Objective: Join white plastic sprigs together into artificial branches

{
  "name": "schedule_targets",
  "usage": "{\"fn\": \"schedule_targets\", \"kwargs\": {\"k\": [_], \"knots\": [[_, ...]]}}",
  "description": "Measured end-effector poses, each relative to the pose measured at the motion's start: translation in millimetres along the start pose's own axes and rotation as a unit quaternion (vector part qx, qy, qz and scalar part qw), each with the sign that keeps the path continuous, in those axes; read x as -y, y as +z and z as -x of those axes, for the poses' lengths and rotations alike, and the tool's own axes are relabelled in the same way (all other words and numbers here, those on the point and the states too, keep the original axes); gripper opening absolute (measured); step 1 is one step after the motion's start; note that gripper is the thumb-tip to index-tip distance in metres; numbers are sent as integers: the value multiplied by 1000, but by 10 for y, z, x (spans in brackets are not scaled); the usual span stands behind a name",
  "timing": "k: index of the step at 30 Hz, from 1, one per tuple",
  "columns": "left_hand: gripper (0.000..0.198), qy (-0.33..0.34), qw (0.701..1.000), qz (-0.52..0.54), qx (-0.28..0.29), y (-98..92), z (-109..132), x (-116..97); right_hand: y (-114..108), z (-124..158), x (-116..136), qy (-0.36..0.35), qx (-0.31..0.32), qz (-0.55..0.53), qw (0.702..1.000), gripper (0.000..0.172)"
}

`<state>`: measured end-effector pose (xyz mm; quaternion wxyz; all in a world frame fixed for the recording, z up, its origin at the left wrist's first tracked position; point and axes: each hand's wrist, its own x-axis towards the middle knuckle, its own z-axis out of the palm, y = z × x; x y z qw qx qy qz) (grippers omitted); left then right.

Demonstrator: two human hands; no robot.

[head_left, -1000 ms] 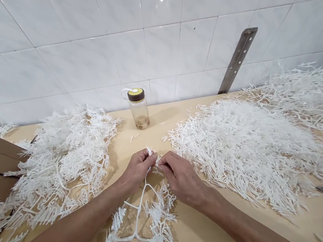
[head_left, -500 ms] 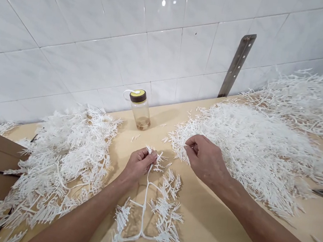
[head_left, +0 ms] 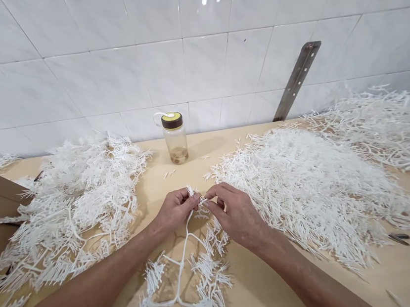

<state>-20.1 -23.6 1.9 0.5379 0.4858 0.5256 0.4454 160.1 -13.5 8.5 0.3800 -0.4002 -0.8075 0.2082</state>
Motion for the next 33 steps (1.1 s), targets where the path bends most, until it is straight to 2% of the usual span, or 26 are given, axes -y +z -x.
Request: {"fn": "schedule_targets", "kwargs": {"k": [7, 10, 14, 17, 19, 21, 23, 26, 28, 30, 33], "knots": [[45, -2, 1000, 0, -14, 15, 22, -40, 5, 7, 42, 0, 16, 7, 1000, 6], [44, 5, 1000, -7, -17, 29, 25, -46, 10, 8, 52, -6, 20, 16, 1000, 11], [41, 8, 999, 11, -30, 28, -14, -25, 87, 59, 126, -65, 35, 55, 996, 20], [42, -9, 998, 19, -51, -10, -63, -21, 184, 137, 250, -138, 91, 60, 984, 23], [42, -18, 998, 24, -46, -42, -84, -25, 204, 163, 313, -150, 107, 36, 982, 20], [42, -14, 999, 33, -21, -69, -90, -25, 151, 142, 313, -104, 68, 7, 992, 17], [42, -8, 999, 41, 1, -87, -87, -18, 37, 83, 240, -36, -1, -7, 999, 16], [43, -3, 999, 41, 21, -102, -80, -9, -152, -8, 52, 17, -84, 31, 996, 11], [45, -3, 999, 39, 31, -105, -77, -14, -229, -34, -54, 60, -97, 86, 990, 8], [46, -7, 999, 39, 33, -96, -69, -29, -250, -33, -99, 100, -94, 113, 984, 14], [46, -4, 999, 38, 31, -52, -46, -56, -209, -18, -48, 142, -35, 34, 989, 23]]}}
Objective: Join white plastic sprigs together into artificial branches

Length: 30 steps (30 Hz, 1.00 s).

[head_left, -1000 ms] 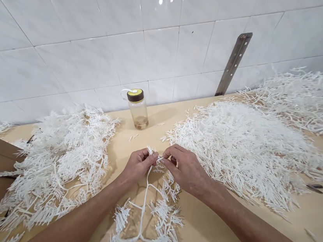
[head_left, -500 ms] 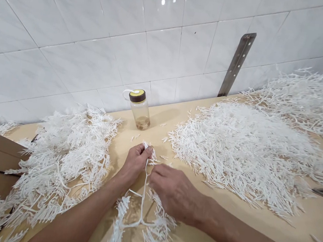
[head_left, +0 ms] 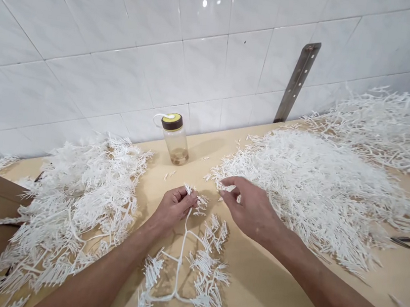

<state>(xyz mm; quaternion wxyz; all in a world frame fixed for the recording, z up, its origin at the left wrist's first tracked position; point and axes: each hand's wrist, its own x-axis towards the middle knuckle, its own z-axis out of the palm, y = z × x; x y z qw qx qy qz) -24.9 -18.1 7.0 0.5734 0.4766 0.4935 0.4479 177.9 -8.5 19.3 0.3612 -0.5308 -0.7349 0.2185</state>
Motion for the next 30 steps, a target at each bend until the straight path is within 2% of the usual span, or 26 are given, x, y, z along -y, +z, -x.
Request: {"fn": "schedule_targets", "kwargs": {"k": [3, 5, 9, 14, 17, 21, 23, 25, 27, 30], "knots": [[45, 11, 1000, -8, -1, 68, 23, 0, 59, 33, 101, 19, 105, -112, 988, 24], [44, 17, 1000, -12, -1, 105, 32, 16, 88, 40, 148, 32, 137, -150, 979, 23], [45, 13, 1000, -11, -1, 129, 35, 47, 109, 40, 165, 62, 140, -160, 975, 19], [43, 19, 999, -25, -18, 129, 54, 27, 123, 50, 150, 59, 144, -152, 976, 19], [40, 42, 997, -53, -35, 144, 63, 11, 152, 62, 138, 45, 144, -135, 979, 19], [34, 65, 993, -90, -44, 149, 13, 37, 216, 141, 175, -16, 128, -72, 989, 20], [31, 65, 990, -117, -53, 123, -39, 64, 235, 216, 251, -34, 155, -67, 985, 22], [30, 73, 983, -142, -93, 80, -90, 84, 225, 290, 348, -45, 217, -101, 970, 21], [32, 76, 981, -155, -87, 38, -120, 93, 178, 323, 421, -63, 244, -134, 958, 18], [37, 73, 983, -163, -44, 7, -121, 98, 47, 241, 386, -37, 183, -142, 972, 21]]}}
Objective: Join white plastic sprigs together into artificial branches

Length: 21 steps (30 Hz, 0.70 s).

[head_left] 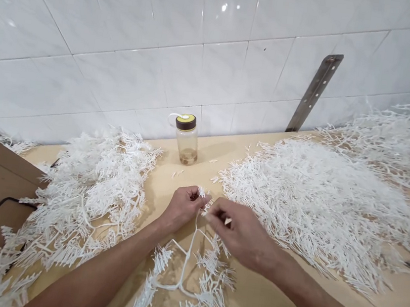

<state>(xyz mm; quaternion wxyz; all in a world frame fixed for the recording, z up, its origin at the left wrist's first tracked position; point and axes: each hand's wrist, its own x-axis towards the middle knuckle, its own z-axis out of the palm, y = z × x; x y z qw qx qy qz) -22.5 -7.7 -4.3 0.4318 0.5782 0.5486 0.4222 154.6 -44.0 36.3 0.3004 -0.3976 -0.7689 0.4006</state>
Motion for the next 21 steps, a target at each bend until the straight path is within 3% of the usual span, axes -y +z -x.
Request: {"fn": "schedule_targets", "kwargs": {"k": [3, 5, 7, 9, 13, 17, 21], "knots": [[42, -9, 1000, 4, 21, 5, 21, 15, -260, -87, -161, 37, -130, 52, 989, 19], [46, -4, 999, 4, 35, 14, 26, 29, -404, -131, -285, 67, -214, 130, 966, 13], [48, 4, 999, 2, 47, 20, 23, 35, -470, -147, -352, 43, -261, 204, 943, 8], [50, -1, 998, -7, 55, 22, 20, 24, -446, -142, -343, -34, -238, 220, 946, 21], [47, -13, 995, -55, 83, 18, 40, -35, -284, -126, -231, -191, -87, 221, 952, 38], [32, -3, 986, -81, 146, 32, 86, -74, -234, -141, -210, -217, 3, 284, 934, 42], [28, -6, 984, -57, 171, 59, 119, -110, -266, -161, -245, -198, 20, 254, 947, 31]]}}
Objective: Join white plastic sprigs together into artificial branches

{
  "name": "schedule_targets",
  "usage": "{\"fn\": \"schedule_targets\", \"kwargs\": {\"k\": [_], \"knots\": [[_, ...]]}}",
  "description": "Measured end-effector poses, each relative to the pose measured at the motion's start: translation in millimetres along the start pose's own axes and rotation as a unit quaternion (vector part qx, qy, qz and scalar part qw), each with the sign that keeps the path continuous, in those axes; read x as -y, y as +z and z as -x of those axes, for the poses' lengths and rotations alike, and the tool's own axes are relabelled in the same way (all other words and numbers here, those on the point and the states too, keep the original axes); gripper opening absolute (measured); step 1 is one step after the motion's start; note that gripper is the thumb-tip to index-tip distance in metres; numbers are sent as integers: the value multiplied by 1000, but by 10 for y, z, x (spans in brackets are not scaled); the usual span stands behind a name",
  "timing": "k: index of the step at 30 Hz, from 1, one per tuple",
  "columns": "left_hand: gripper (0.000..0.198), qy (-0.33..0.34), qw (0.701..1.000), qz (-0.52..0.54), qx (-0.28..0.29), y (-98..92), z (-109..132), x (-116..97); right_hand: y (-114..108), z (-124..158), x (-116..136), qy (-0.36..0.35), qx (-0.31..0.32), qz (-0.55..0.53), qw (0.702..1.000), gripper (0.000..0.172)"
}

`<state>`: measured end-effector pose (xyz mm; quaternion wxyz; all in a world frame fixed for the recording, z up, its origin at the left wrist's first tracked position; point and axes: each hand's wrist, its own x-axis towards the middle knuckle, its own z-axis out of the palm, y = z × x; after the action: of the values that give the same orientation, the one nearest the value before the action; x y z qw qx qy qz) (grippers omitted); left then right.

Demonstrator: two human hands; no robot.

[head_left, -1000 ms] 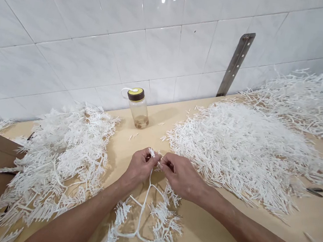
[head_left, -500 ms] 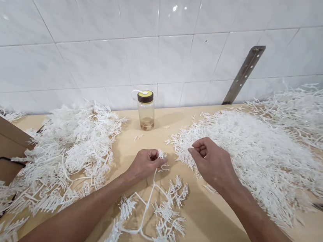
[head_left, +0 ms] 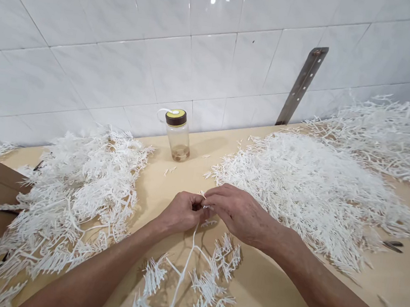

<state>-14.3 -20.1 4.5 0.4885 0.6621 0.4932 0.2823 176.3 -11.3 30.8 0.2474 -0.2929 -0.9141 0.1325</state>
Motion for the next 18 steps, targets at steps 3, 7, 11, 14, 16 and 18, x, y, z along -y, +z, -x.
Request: {"fn": "schedule_targets", "kwargs": {"k": [3, 7, 11, 14, 16, 18], "knots": [[32, 10, 999, 45, -15, -2, 11, -39, 1, 8, -38, 78, -45, -41, 995, 24], [38, 2, 991, 130, -8, -32, 16, -58, -10, 26, -89, 190, -72, -115, 972, 15], [36, 0, 988, 154, -12, -54, 12, -48, -55, 27, -91, 267, -43, -199, 942, 18], [36, 3, 987, 161, -23, -51, 18, -59, -77, 19, -76, 288, -22, -238, 927, 22], [36, 9, 986, 163, -31, -46, 25, -71, -76, 19, -74, 295, -17, -241, 925, 24], [37, 8, 986, 166, -33, -42, 29, -77, -65, 22, -77, 295, -14, -236, 926, 26]]}}
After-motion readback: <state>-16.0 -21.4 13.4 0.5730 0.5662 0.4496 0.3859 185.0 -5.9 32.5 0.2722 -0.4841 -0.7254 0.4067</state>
